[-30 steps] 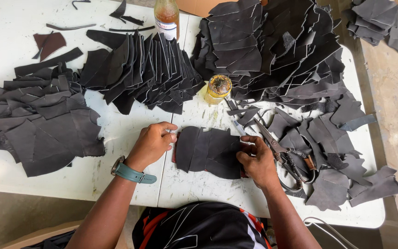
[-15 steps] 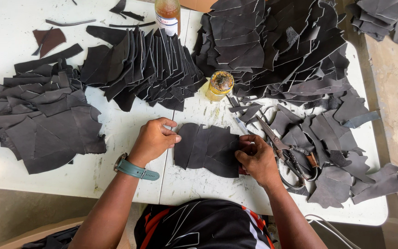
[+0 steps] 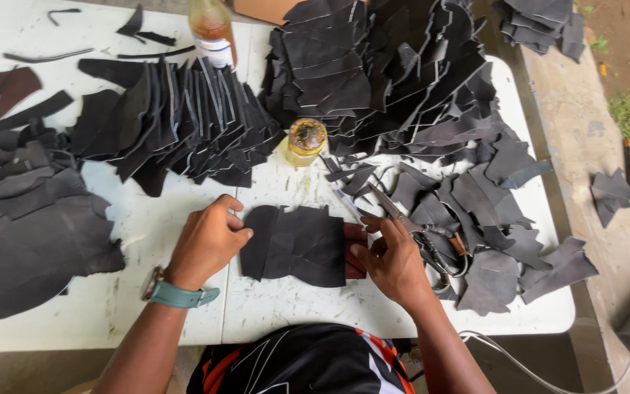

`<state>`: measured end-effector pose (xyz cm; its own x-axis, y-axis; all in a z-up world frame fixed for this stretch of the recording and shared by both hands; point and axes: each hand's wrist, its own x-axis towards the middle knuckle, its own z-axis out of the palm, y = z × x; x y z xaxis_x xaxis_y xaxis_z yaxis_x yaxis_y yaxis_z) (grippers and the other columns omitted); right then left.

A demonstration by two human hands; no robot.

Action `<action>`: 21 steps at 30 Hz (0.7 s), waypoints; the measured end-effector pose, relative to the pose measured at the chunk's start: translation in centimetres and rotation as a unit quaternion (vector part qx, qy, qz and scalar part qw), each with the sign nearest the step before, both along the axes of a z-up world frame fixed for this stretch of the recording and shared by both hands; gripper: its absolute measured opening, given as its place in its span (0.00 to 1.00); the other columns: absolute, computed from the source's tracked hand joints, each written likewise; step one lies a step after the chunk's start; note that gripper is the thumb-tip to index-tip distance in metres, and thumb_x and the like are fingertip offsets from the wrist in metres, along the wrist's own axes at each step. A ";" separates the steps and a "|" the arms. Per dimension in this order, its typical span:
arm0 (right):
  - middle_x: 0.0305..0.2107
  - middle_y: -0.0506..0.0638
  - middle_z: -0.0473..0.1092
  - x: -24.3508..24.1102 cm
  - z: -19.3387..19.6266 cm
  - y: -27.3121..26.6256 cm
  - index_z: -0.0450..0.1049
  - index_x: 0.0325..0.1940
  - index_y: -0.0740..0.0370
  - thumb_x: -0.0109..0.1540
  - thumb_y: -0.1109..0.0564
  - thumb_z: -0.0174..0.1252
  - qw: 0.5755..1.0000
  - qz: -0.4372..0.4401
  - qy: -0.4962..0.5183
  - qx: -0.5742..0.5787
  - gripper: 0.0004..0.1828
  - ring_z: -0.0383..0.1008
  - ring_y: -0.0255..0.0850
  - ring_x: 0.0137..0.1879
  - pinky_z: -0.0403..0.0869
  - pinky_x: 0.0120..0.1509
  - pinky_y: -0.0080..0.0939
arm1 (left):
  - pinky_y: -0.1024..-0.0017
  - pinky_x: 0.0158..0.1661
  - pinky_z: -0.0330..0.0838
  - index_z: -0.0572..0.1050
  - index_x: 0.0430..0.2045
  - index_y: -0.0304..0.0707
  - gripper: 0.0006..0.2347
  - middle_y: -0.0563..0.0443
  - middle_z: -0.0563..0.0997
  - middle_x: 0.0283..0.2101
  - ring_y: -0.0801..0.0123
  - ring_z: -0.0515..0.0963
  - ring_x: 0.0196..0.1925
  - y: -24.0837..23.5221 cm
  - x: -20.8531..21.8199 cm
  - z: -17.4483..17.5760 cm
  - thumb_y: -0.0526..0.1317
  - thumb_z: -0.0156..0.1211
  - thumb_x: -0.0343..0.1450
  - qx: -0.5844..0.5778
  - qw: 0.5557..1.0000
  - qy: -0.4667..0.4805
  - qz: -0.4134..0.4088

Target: The person aligns black rubber pieces on a red template, marks them with a pen, and cuts them using shears. The person repeats this process for multiple pieces, stacking the cut pieces on the table.

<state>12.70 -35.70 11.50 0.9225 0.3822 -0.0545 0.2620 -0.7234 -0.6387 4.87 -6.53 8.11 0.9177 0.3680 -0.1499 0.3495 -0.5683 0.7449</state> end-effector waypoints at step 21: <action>0.61 0.46 0.71 0.9 -0.7 -2.1 0.77 0.59 0.49 0.52 0.61 0.69 0.973 0.216 -0.002 -0.081 0.30 0.68 0.46 0.66 0.62 0.74 0.49 | 0.65 0.54 0.77 0.81 0.47 0.44 0.20 0.49 0.86 0.48 0.59 0.84 0.54 0.7 3.0 -2.0 0.39 0.74 0.60 -0.062 0.994 0.024 -0.090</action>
